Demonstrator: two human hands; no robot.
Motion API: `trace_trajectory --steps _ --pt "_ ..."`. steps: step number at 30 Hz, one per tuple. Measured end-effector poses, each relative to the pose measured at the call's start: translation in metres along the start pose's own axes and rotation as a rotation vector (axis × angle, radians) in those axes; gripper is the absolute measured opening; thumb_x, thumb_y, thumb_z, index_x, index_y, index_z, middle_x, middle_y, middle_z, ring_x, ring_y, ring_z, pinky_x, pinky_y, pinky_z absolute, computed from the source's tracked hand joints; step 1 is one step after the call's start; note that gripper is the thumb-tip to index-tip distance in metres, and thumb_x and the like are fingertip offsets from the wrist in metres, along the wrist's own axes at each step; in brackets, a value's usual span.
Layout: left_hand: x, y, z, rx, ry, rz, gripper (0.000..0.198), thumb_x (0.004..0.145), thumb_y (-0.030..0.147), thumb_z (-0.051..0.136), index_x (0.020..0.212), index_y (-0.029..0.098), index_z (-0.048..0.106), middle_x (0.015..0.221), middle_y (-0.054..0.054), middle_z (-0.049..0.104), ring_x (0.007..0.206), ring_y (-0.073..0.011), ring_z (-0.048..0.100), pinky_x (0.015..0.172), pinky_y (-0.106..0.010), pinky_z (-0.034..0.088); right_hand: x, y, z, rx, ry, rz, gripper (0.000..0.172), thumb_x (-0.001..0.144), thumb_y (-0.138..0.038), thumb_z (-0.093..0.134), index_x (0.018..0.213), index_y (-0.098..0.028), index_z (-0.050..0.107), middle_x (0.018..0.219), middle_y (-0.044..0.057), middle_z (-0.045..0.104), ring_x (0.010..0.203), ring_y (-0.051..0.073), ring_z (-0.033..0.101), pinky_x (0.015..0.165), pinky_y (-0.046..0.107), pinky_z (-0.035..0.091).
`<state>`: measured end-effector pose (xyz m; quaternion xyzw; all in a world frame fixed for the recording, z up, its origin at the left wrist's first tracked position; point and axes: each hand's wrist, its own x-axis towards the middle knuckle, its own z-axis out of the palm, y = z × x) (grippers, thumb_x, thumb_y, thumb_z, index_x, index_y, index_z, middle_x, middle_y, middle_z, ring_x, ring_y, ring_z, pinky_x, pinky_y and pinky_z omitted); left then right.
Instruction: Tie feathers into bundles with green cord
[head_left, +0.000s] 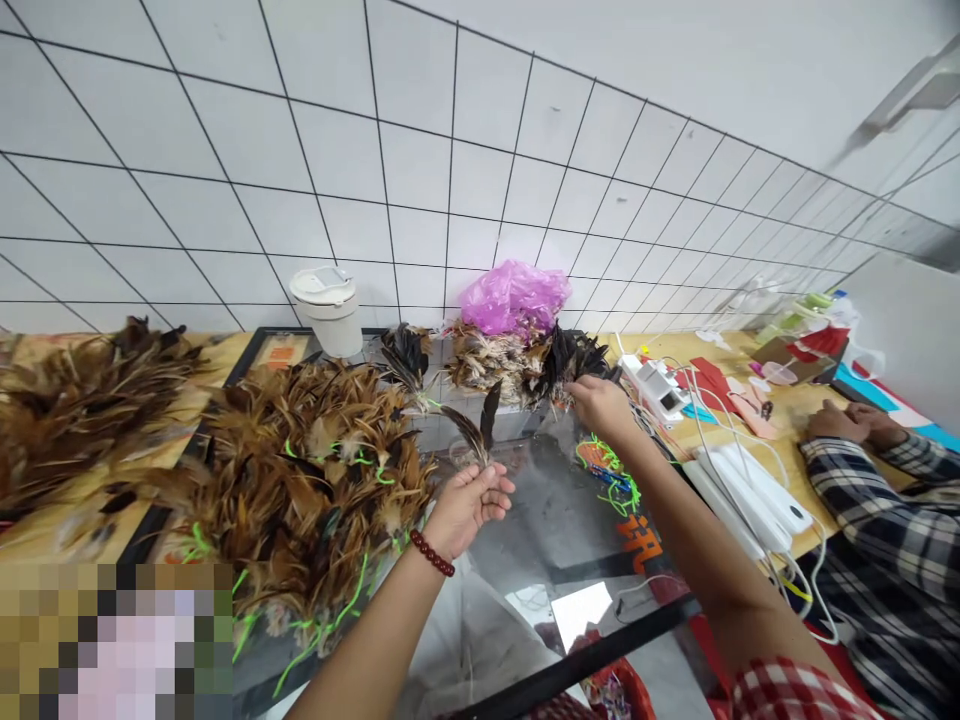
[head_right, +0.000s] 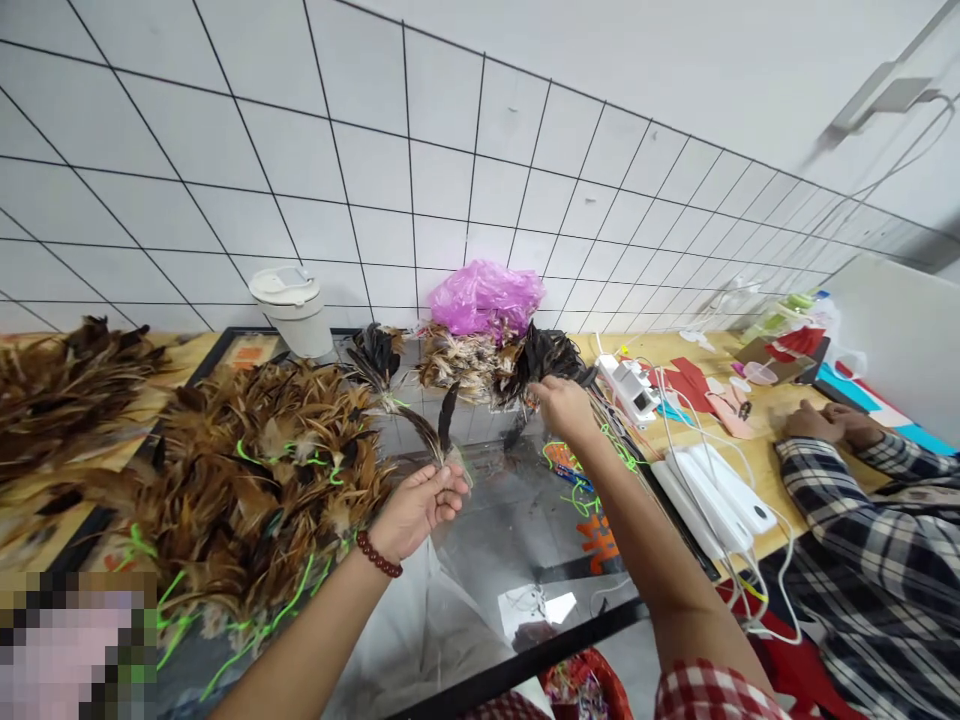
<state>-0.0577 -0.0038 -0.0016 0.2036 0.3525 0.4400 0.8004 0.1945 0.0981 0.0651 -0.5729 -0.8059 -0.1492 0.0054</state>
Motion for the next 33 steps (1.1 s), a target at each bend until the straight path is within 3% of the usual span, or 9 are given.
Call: trace_trajectory --steps 5,7,10,13,15,19,22,25,33 --pt "0.0 -0.003 0.005 -0.068 0.062 0.085 0.019 0.078 0.023 0.07 0.086 0.01 0.06 0.065 -0.005 0.067 0.051 -0.0095 0.061 0.045 -0.017 0.048 -0.052 -0.04 0.008 0.177 0.006 -0.488 0.033 0.095 -0.018 0.041 0.117 -0.021 0.065 0.1 0.01 0.066 0.088 0.018 0.057 0.081 0.032 0.038" --pt "-0.001 -0.006 0.006 -0.08 0.089 0.131 0.022 0.076 0.025 0.072 0.086 0.01 0.06 0.065 -0.004 0.066 0.051 -0.0094 0.061 0.046 -0.017 0.048 -0.065 -0.052 0.013 0.244 0.006 -0.524 0.038 0.094 -0.016 0.042 0.127 -0.024 0.058 0.115 0.011 0.064 0.097 0.019 0.057 0.085 0.034 0.039" --pt "-0.003 -0.009 0.008 -0.079 0.099 0.164 0.027 0.073 0.028 0.075 0.086 0.01 0.061 0.07 -0.006 0.068 0.055 -0.0105 0.063 0.049 -0.019 0.049 -0.079 -0.062 0.016 0.331 0.053 -0.231 0.04 0.092 -0.017 0.045 0.131 -0.022 0.055 0.127 0.013 0.059 0.105 0.021 0.057 0.088 0.035 0.042" --pt "-0.002 -0.011 0.008 -0.112 0.104 0.188 0.026 0.071 0.027 0.077 0.085 0.009 0.064 0.078 -0.007 0.07 0.063 -0.012 0.065 0.059 -0.023 0.053 -0.083 -0.072 0.013 0.442 -0.015 0.109 0.03 0.092 -0.035 0.049 0.109 -0.019 0.067 0.105 0.01 0.067 0.087 0.019 0.063 0.075 0.029 0.046" --pt "-0.001 -0.012 0.008 -0.143 0.101 0.211 0.024 0.07 0.026 0.078 0.082 0.009 0.066 0.081 -0.007 0.07 0.07 -0.0125 0.066 0.067 -0.025 0.054 -0.078 -0.082 0.009 0.47 -0.103 0.218 0.035 0.088 -0.048 0.052 0.096 -0.02 0.07 0.094 0.008 0.069 0.078 0.018 0.064 0.069 0.027 0.045" --pt "0.0 -0.013 0.006 -0.168 0.079 0.228 0.023 0.069 0.025 0.079 0.08 0.01 0.068 0.082 -0.007 0.07 0.077 -0.0137 0.067 0.076 -0.028 0.053 -0.055 -0.1 0.003 0.411 -0.275 0.306 0.038 0.077 -0.055 0.062 0.086 -0.02 0.072 0.088 0.009 0.071 0.081 0.021 0.065 0.065 0.026 0.042" --pt "0.0 -0.014 0.005 -0.18 0.069 0.224 0.024 0.069 0.027 0.079 0.08 0.009 0.068 0.083 -0.009 0.071 0.08 -0.016 0.068 0.081 -0.032 0.053 -0.039 -0.103 0.005 0.409 -0.375 0.291 0.021 0.078 -0.037 0.06 0.077 -0.02 0.073 0.081 0.009 0.072 0.078 0.02 0.065 0.063 0.026 0.04" --pt "-0.001 -0.014 0.005 -0.201 0.075 0.228 0.022 0.069 0.027 0.078 0.078 0.009 0.067 0.085 -0.01 0.072 0.083 -0.0184 0.069 0.086 -0.036 0.052 -0.034 -0.1 0.009 0.491 -0.364 0.26 0.013 0.07 -0.025 0.06 0.065 -0.018 0.069 0.068 0.006 0.068 0.068 0.018 0.062 0.06 0.025 0.037" --pt "-0.002 -0.014 0.006 -0.2 0.069 0.202 0.018 0.075 0.026 0.073 0.08 0.009 0.067 0.087 -0.012 0.072 0.086 -0.0207 0.07 0.093 -0.042 0.05 -0.042 -0.115 0.0 1.658 -0.14 0.429 0.034 0.067 -0.046 0.069 0.059 -0.017 0.052 0.048 -0.007 0.041 0.045 0.006 0.031 0.048 0.022 0.027"
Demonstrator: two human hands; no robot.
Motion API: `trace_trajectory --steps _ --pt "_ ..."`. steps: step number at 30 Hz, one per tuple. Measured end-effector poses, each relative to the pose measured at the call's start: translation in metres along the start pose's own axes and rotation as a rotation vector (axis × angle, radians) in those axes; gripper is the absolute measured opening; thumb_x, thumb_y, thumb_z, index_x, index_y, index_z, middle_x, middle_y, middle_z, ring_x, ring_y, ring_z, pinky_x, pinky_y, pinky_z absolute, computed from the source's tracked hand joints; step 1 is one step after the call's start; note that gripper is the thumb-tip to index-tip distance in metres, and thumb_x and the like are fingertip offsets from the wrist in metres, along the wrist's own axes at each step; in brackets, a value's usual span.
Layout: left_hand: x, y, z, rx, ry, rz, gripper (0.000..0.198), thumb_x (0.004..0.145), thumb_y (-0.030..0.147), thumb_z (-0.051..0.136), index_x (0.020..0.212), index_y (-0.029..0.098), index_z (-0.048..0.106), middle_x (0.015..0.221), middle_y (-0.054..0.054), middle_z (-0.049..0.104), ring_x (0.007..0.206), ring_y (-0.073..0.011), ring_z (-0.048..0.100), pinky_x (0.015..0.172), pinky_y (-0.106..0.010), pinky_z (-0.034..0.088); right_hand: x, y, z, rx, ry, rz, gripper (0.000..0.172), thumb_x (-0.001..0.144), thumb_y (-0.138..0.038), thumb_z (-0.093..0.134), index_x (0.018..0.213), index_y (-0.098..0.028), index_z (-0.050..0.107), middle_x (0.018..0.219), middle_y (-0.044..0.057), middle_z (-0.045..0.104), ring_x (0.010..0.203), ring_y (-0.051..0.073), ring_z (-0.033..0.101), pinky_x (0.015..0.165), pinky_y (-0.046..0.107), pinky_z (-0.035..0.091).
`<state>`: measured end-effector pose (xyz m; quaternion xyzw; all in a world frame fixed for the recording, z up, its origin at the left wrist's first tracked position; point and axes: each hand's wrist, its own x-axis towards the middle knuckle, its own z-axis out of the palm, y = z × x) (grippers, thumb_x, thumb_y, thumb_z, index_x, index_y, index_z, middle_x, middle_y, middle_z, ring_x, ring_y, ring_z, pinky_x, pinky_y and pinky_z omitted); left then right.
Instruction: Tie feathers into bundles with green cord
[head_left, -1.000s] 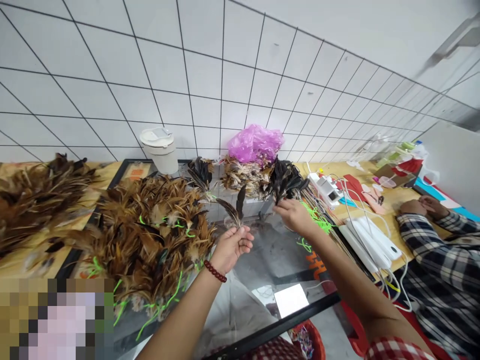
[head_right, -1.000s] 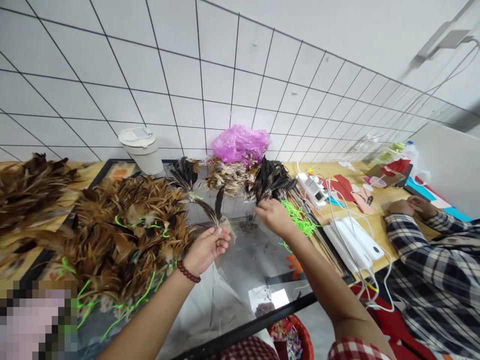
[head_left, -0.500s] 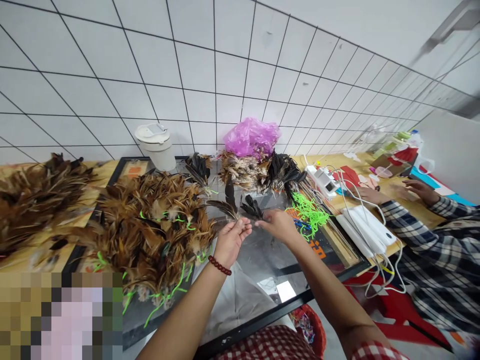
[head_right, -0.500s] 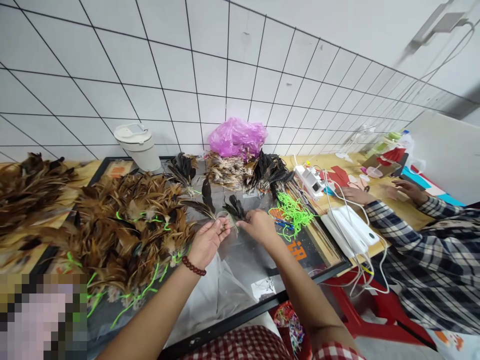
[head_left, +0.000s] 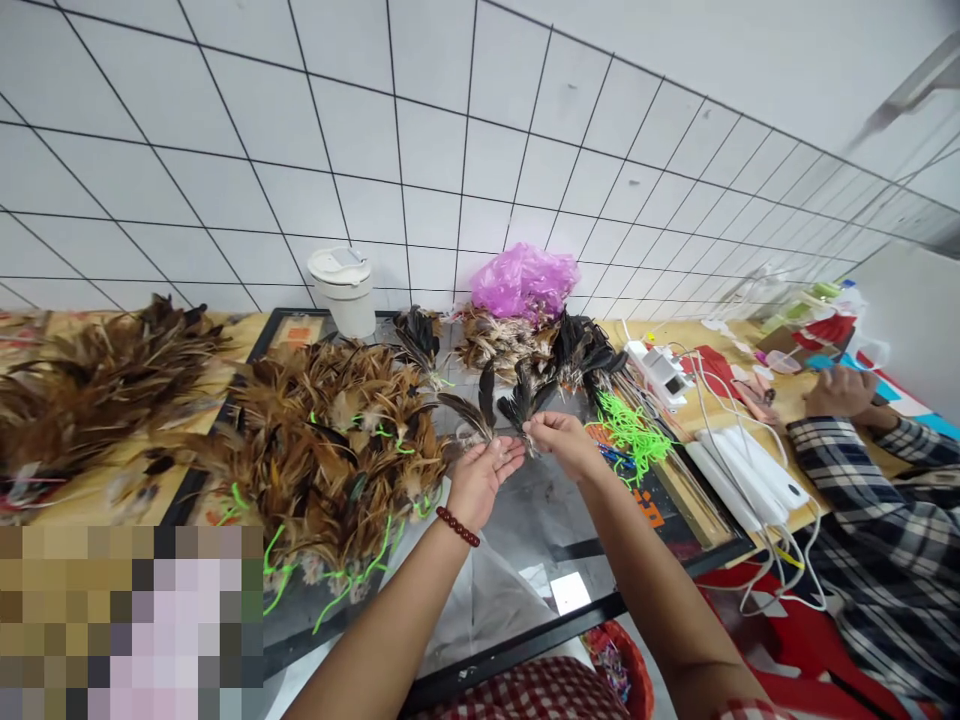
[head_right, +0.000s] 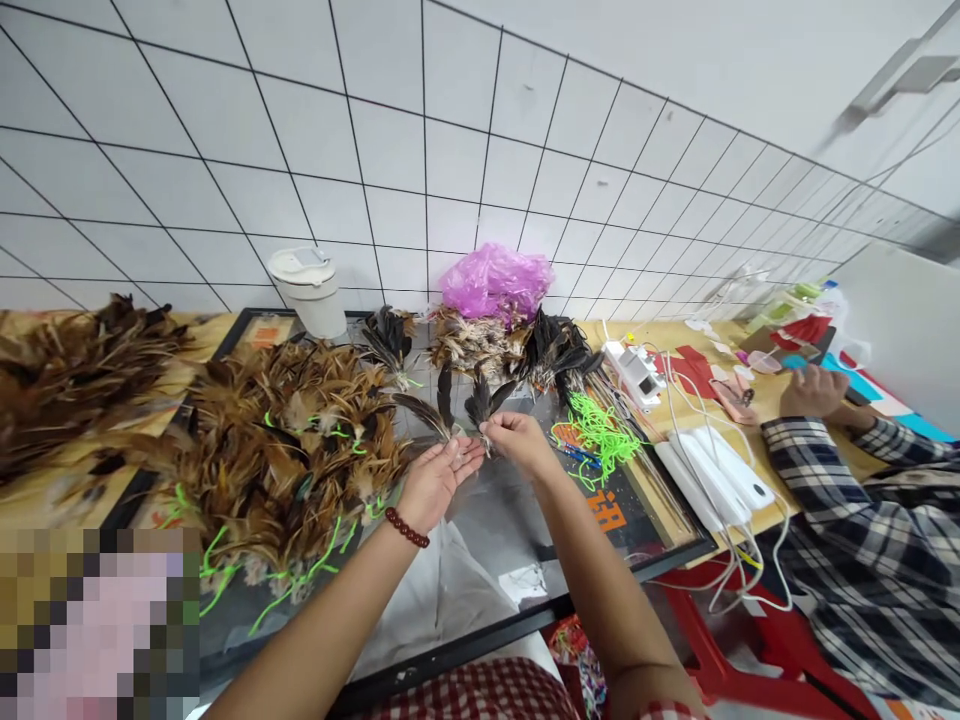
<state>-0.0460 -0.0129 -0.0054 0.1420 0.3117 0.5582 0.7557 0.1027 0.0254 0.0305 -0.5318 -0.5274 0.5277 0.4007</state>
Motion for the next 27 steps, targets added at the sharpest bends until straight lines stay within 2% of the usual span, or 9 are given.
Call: trace_trajectory --steps 6,10,13,16,19,21,23,25,27 --pt "-0.001 0.006 0.0 0.053 -0.018 -0.12 0.014 0.078 0.021 0.07 0.083 0.009 0.064 0.078 -0.01 0.071 0.075 -0.0208 0.071 0.077 -0.036 0.057 -0.004 0.012 0.025 0.133 0.008 -0.034 0.032 0.064 -0.043 0.075 0.065 -0.016 0.058 0.059 -0.004 0.052 0.054 0.008 0.043 0.056 0.022 0.037" --pt "-0.001 0.007 -0.002 0.089 -0.043 -0.149 0.013 0.078 0.019 0.07 0.08 0.009 0.063 0.072 -0.01 0.069 0.067 -0.0188 0.07 0.068 -0.032 0.057 -0.003 0.021 0.03 0.112 0.006 -0.037 0.032 0.064 -0.043 0.076 0.069 -0.016 0.061 0.058 -0.005 0.049 0.053 0.008 0.041 0.053 0.022 0.035" --pt "0.0 0.007 -0.004 0.111 -0.08 -0.173 0.014 0.077 0.02 0.071 0.076 0.008 0.063 0.069 -0.009 0.068 0.061 -0.0166 0.067 0.063 -0.03 0.055 -0.005 0.024 0.027 0.076 -0.01 -0.059 0.033 0.072 -0.048 0.07 0.081 -0.016 0.066 0.065 -0.002 0.054 0.059 0.009 0.047 0.058 0.024 0.041" --pt "0.002 0.007 -0.005 0.038 -0.063 -0.137 0.012 0.075 0.018 0.072 0.079 0.01 0.065 0.076 -0.009 0.07 0.069 -0.0161 0.068 0.069 -0.03 0.055 -0.009 0.025 0.018 -0.052 -0.082 -0.206 0.05 0.07 -0.05 0.073 0.107 -0.018 0.065 0.093 0.005 0.062 0.078 0.014 0.057 0.074 0.03 0.049" --pt "0.003 0.007 -0.005 -0.011 -0.04 -0.113 0.011 0.072 0.016 0.074 0.077 0.01 0.066 0.087 -0.012 0.071 0.085 -0.0178 0.068 0.073 -0.027 0.054 -0.013 0.025 0.009 -0.294 -0.138 -0.454 0.074 0.064 -0.044 0.08 0.129 -0.021 0.054 0.123 0.011 0.054 0.107 0.021 0.055 0.095 0.037 0.046" --pt "0.003 0.006 -0.005 -0.004 -0.057 -0.129 0.013 0.071 0.016 0.075 0.076 0.009 0.066 0.088 -0.012 0.071 0.085 -0.017 0.068 0.075 -0.027 0.054 -0.014 0.025 0.006 -0.408 -0.09 -0.571 0.069 0.071 -0.042 0.076 0.133 -0.022 0.052 0.132 0.013 0.048 0.122 0.024 0.048 0.106 0.041 0.039" --pt "0.002 0.006 -0.004 0.011 -0.077 -0.148 0.014 0.071 0.018 0.075 0.077 0.01 0.066 0.087 -0.011 0.071 0.082 -0.0155 0.067 0.08 -0.03 0.054 -0.014 0.026 0.006 -0.446 -0.037 -0.624 0.06 0.077 -0.039 0.071 0.132 -0.023 0.053 0.132 0.012 0.049 0.126 0.024 0.045 0.109 0.042 0.035" --pt "0.001 0.006 -0.004 0.026 -0.084 -0.155 0.016 0.072 0.021 0.075 0.077 0.01 0.065 0.086 -0.01 0.07 0.083 -0.0155 0.067 0.084 -0.033 0.053 -0.012 0.026 0.007 -0.422 -0.008 -0.613 0.058 0.076 -0.039 0.072 0.129 -0.023 0.055 0.131 0.012 0.05 0.122 0.024 0.048 0.107 0.041 0.037" --pt "0.0 0.006 -0.004 0.043 -0.081 -0.141 0.019 0.071 0.024 0.077 0.076 0.011 0.064 0.082 -0.008 0.07 0.08 -0.0151 0.067 0.081 -0.033 0.054 -0.01 0.028 0.007 -0.33 -0.013 -0.52 0.058 0.073 -0.043 0.074 0.124 -0.021 0.059 0.125 0.012 0.054 0.11 0.022 0.054 0.099 0.039 0.043"
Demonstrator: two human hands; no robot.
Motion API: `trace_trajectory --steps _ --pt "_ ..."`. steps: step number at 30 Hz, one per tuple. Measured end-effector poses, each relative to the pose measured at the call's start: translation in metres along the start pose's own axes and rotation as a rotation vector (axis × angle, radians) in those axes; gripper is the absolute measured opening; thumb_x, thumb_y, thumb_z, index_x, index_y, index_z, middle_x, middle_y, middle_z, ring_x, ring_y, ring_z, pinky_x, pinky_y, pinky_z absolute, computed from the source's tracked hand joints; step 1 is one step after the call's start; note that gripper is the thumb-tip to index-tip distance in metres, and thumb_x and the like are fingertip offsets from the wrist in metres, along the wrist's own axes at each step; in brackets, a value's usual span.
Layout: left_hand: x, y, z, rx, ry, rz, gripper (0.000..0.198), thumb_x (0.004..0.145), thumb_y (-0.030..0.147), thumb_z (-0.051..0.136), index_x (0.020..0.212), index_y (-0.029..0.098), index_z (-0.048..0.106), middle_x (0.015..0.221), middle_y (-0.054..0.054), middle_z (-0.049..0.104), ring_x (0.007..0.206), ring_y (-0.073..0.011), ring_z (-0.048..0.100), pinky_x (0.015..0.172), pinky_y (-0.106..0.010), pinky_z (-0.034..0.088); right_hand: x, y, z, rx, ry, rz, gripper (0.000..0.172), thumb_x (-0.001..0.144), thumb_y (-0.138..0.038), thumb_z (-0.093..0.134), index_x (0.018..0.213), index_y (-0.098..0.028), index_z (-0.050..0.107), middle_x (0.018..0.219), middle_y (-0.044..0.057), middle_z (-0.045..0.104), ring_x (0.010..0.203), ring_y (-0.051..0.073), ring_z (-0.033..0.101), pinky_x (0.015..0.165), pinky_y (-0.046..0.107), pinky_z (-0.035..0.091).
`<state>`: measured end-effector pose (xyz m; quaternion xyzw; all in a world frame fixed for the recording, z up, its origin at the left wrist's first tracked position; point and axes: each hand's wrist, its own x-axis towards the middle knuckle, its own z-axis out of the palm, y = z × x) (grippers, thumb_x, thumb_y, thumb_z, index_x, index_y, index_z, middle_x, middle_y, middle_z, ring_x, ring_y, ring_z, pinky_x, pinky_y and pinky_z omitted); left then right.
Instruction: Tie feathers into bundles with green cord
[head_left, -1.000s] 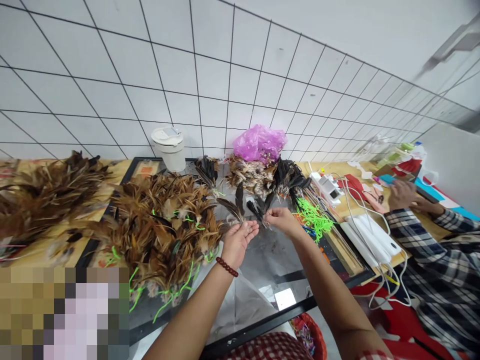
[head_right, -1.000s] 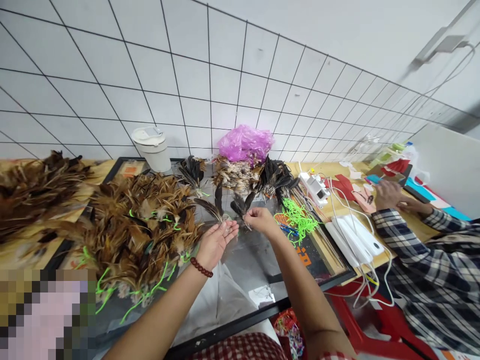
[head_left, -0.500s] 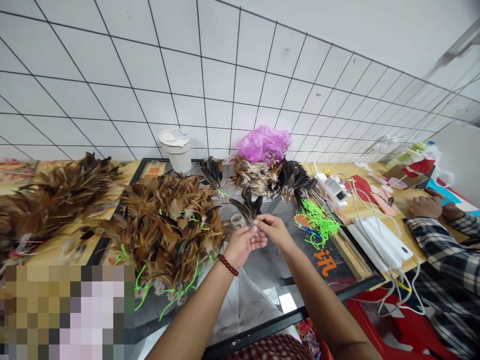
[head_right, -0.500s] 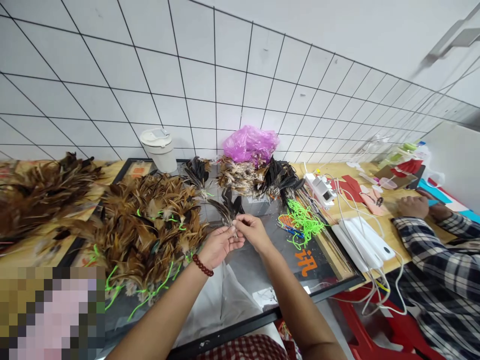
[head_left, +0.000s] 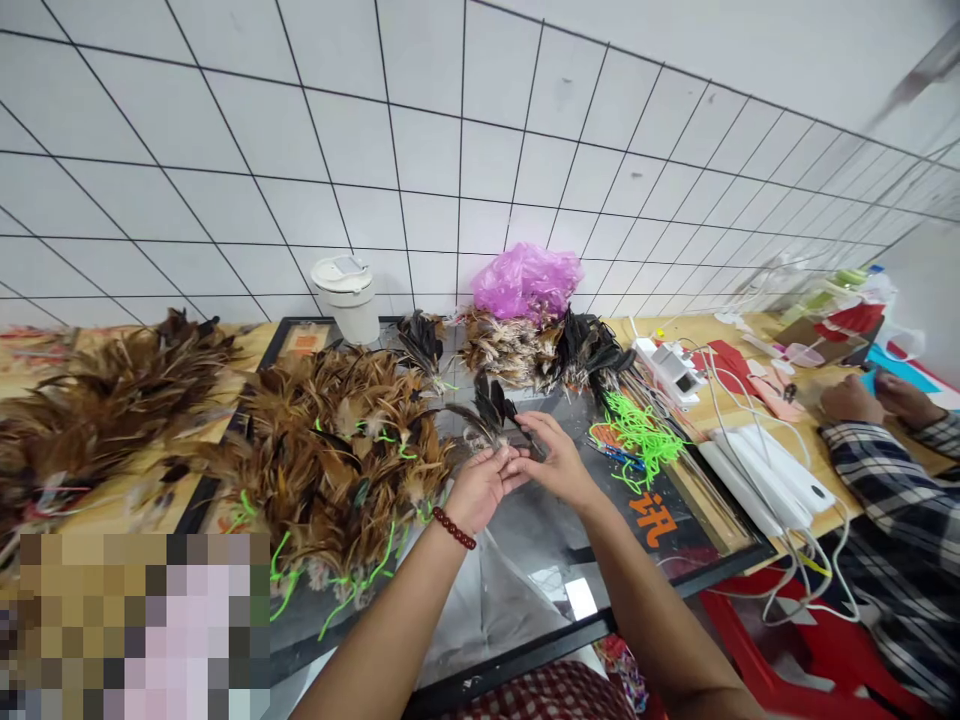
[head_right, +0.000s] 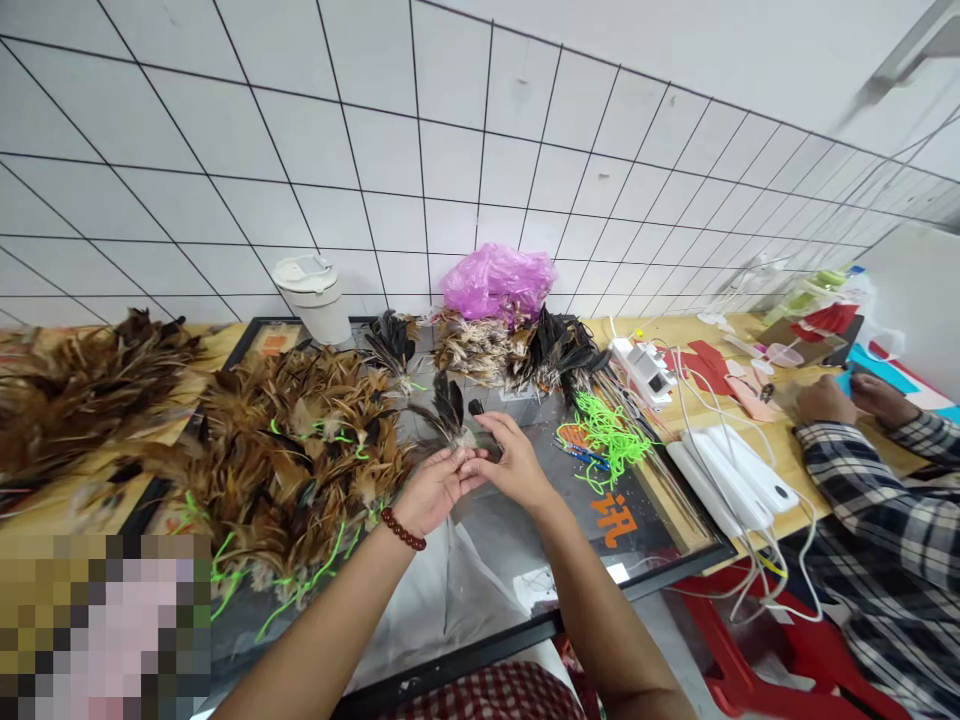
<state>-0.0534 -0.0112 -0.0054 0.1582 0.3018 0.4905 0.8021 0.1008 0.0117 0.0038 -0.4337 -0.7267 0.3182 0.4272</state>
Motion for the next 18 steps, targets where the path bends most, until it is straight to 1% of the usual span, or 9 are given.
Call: trace_trajectory --steps 3,4,6,8,9,11,15,17,18 --pt "-0.001 0.001 -0.002 0.112 -0.066 -0.022 0.025 0.068 0.03 0.079 0.074 0.011 0.063 0.068 -0.005 0.066 0.062 -0.0128 0.064 0.062 -0.026 0.053 0.001 0.004 -0.003 0.247 -0.069 0.225 0.045 0.075 -0.051 0.069 0.105 -0.017 0.068 0.099 0.008 0.063 0.087 0.017 0.059 0.083 0.034 0.048" --pt "-0.001 0.001 -0.003 0.168 -0.113 -0.053 0.027 0.067 0.032 0.079 0.073 0.01 0.063 0.064 -0.004 0.064 0.057 -0.0124 0.062 0.056 -0.024 0.051 0.001 0.005 -0.004 0.338 -0.115 0.288 0.04 0.077 -0.052 0.067 0.095 -0.016 0.069 0.088 0.005 0.064 0.079 0.016 0.059 0.078 0.032 0.048" --pt "-0.002 0.002 -0.006 0.262 -0.217 -0.141 0.031 0.066 0.036 0.079 0.07 0.009 0.063 0.058 -0.004 0.062 0.05 -0.0129 0.06 0.048 -0.023 0.048 0.001 0.004 -0.006 0.5 -0.23 0.383 0.039 0.075 -0.054 0.068 0.08 -0.015 0.068 0.071 0.002 0.062 0.067 0.014 0.057 0.069 0.029 0.047" --pt "-0.003 0.004 -0.008 0.308 -0.295 -0.231 0.033 0.064 0.037 0.08 0.067 0.009 0.063 0.056 -0.005 0.062 0.048 -0.0144 0.06 0.046 -0.024 0.048 -0.001 0.002 -0.006 0.627 -0.335 0.447 0.04 0.07 -0.053 0.072 0.076 -0.014 0.067 0.065 0.001 0.062 0.061 0.012 0.056 0.064 0.028 0.045" --pt "-0.004 0.004 -0.009 0.318 -0.322 -0.269 0.033 0.064 0.037 0.08 0.067 0.009 0.063 0.056 -0.005 0.062 0.048 -0.0152 0.061 0.046 -0.025 0.048 -0.001 0.0 -0.005 0.674 -0.357 0.474 0.04 0.068 -0.053 0.074 0.077 -0.014 0.068 0.066 0.001 0.063 0.059 0.012 0.056 0.062 0.027 0.045" --pt "-0.004 0.005 -0.01 0.317 -0.338 -0.309 0.032 0.066 0.036 0.079 0.068 0.009 0.063 0.06 -0.007 0.065 0.051 -0.0168 0.064 0.05 -0.027 0.051 -0.001 -0.004 -0.002 0.715 -0.316 0.514 0.04 0.065 -0.05 0.077 0.078 -0.014 0.067 0.067 0.001 0.063 0.058 0.011 0.055 0.06 0.026 0.044" --pt "-0.003 0.006 -0.007 0.217 -0.251 -0.275 0.028 0.076 0.034 0.072 0.085 0.008 0.065 0.081 -0.015 0.072 0.073 -0.0216 0.071 0.072 -0.034 0.056 0.002 -0.008 0.002 0.631 -0.066 0.534 0.039 0.06 -0.048 0.08 0.072 -0.014 0.064 0.064 -0.001 0.06 0.058 0.01 0.051 0.057 0.024 0.041" --pt "-0.002 0.006 -0.006 0.176 -0.226 -0.268 0.029 0.08 0.034 0.068 0.092 0.008 0.065 0.089 -0.018 0.072 0.081 -0.0231 0.071 0.078 -0.037 0.055 0.003 -0.007 0.002 0.574 -0.039 0.529 0.041 0.058 -0.049 0.08 0.071 -0.014 0.063 0.064 -0.001 0.059 0.058 0.01 0.05 0.057 0.025 0.041" --pt "-0.002 0.006 -0.005 0.174 -0.22 -0.268 0.028 0.08 0.034 0.068 0.092 0.008 0.065 0.089 -0.018 0.072 0.08 -0.0228 0.071 0.078 -0.037 0.055 0.004 -0.006 0.002 0.547 -0.048 0.528 0.042 0.057 -0.05 0.08 0.071 -0.015 0.062 0.064 -0.002 0.058 0.058 0.009 0.049 0.057 0.025 0.041"
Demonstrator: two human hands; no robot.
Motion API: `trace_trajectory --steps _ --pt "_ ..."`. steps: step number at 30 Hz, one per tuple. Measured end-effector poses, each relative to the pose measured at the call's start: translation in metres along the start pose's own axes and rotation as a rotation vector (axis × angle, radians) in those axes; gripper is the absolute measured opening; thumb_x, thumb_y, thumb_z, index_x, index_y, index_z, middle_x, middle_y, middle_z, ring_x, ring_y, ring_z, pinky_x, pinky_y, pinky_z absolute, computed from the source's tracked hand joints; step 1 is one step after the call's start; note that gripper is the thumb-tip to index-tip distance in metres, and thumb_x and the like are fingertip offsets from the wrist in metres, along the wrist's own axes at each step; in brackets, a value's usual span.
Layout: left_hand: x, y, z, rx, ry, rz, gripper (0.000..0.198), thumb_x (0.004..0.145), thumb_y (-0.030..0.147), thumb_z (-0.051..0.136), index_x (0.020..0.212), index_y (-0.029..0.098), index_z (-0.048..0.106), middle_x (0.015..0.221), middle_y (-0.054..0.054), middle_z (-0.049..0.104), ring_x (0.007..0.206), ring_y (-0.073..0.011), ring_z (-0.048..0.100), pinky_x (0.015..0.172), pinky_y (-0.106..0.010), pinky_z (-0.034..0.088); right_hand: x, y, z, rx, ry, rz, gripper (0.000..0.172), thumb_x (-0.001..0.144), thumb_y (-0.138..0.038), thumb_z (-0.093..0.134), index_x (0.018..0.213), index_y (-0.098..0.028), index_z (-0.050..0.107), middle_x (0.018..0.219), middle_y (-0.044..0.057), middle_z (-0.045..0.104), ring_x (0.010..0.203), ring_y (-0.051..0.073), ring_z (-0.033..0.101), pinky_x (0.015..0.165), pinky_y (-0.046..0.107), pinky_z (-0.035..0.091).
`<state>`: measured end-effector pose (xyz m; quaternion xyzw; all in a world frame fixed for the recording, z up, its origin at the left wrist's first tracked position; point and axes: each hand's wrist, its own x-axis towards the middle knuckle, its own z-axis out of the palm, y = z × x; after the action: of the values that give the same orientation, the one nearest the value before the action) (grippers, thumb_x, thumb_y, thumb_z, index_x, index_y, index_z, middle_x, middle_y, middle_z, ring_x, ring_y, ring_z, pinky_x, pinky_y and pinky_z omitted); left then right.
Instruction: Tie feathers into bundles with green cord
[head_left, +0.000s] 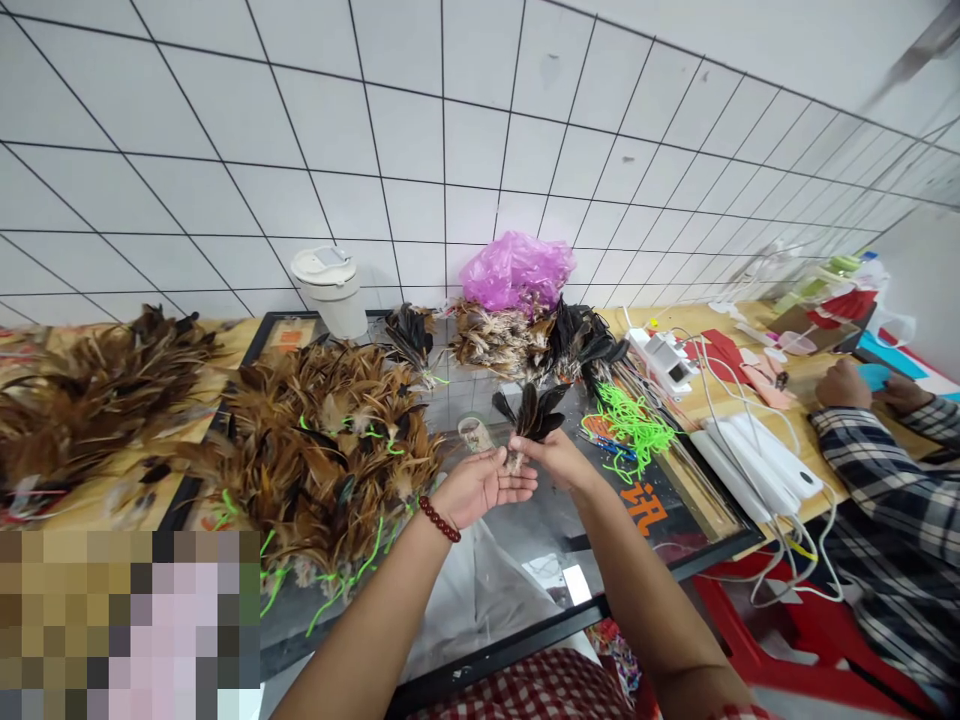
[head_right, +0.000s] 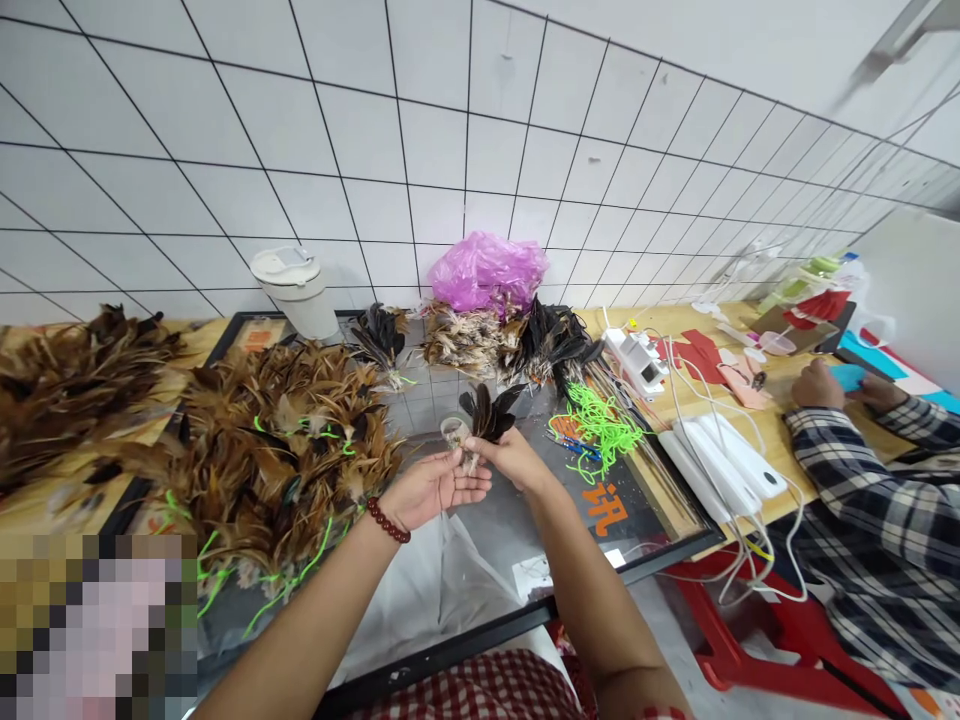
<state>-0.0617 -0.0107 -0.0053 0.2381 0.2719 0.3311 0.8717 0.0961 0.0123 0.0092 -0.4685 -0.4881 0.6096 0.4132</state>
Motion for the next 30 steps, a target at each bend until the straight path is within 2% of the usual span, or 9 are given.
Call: trace_trajectory --steps 4,7,9,12,15,19,23,26,30 --pt "0.001 -0.003 0.001 0.081 0.015 -0.016 0.022 0.077 0.028 0.071 0.082 0.008 0.063 0.073 -0.012 0.07 0.065 -0.0194 0.069 0.066 -0.033 0.055 0.001 0.005 -0.003 -0.152 -0.09 0.003 0.043 0.067 -0.055 0.072 0.068 -0.015 0.058 0.059 -0.003 0.051 0.055 0.008 0.044 0.054 0.023 0.038" --pt "0.003 -0.005 0.003 -0.001 0.063 0.056 0.018 0.075 0.024 0.073 0.078 0.009 0.064 0.075 -0.01 0.069 0.07 -0.0189 0.069 0.071 -0.034 0.056 -0.001 0.005 -0.004 -0.259 -0.136 -0.104 0.044 0.074 -0.058 0.065 0.081 -0.015 0.061 0.067 -0.001 0.053 0.059 0.01 0.046 0.056 0.024 0.041" --pt "0.004 -0.006 0.003 -0.136 0.115 0.14 0.014 0.075 0.022 0.072 0.078 0.011 0.064 0.085 -0.009 0.07 0.081 -0.0185 0.068 0.074 -0.033 0.056 -0.005 0.001 -0.005 -0.371 -0.105 -0.276 0.061 0.067 -0.056 0.073 0.11 -0.016 0.058 0.091 0.005 0.058 0.074 0.014 0.053 0.066 0.027 0.047" --pt "0.005 -0.007 0.003 -0.253 0.151 0.175 0.01 0.076 0.019 0.071 0.075 0.012 0.064 0.096 -0.008 0.068 0.089 -0.0173 0.067 0.062 -0.023 0.052 -0.011 -0.006 -0.003 -0.678 -0.075 -0.544 0.101 0.059 -0.049 0.082 0.143 -0.023 0.033 0.129 0.013 0.043 0.111 0.024 0.049 0.093 0.038 0.046" --pt "0.006 -0.008 0.002 -0.27 0.153 0.167 0.008 0.078 0.018 0.069 0.077 0.012 0.065 0.086 -0.006 0.067 0.077 -0.013 0.065 0.06 -0.022 0.052 -0.015 -0.005 -0.002 -0.961 -0.064 -0.695 0.093 0.073 -0.043 0.074 0.149 -0.026 0.022 0.136 0.014 0.037 0.126 0.028 0.039 0.105 0.045 0.037" --pt "0.005 -0.008 0.001 -0.265 0.095 0.154 0.011 0.082 0.02 0.065 0.076 0.012 0.063 0.073 -0.002 0.062 0.066 -0.0107 0.06 0.076 -0.036 0.056 -0.012 0.003 0.0 -1.093 0.046 -0.782 0.08 0.083 -0.04 0.063 0.15 -0.026 0.022 0.133 0.015 0.042 0.124 0.029 0.042 0.102 0.047 0.037" --pt "0.004 -0.009 0.001 -0.252 0.105 0.175 0.014 0.08 0.022 0.068 0.074 0.013 0.06 0.074 -0.002 0.061 0.07 -0.0118 0.061 0.081 -0.039 0.054 -0.007 0.006 -0.001 -0.879 0.092 -0.667 0.08 0.076 -0.047 0.069 0.144 -0.022 0.035 0.129 0.015 0.047 0.118 0.028 0.046 0.1 0.046 0.039" --pt "0.003 -0.012 0.002 -0.135 0.105 0.196 0.022 0.075 0.029 0.073 0.072 0.013 0.059 0.071 -0.003 0.061 0.066 -0.0124 0.061 0.068 -0.029 0.053 -0.004 0.004 -0.004 -0.451 -0.004 -0.404 0.066 0.075 -0.053 0.068 0.129 -0.018 0.053 0.101 0.008 0.059 0.086 0.019 0.056 0.08 0.035 0.047" --pt "-0.003 -0.013 0.005 0.062 -0.115 0.047 0.034 0.071 0.041 0.075 0.066 0.012 0.058 0.052 0.001 0.049 0.047 -0.0108 0.052 0.046 -0.023 0.041 -0.007 -0.002 -0.01 -0.056 -0.167 -0.085 0.041 0.074 -0.053 0.069 0.089 -0.015 0.067 0.066 -0.001 0.055 0.058 0.01 0.046 0.058 0.023 0.039"
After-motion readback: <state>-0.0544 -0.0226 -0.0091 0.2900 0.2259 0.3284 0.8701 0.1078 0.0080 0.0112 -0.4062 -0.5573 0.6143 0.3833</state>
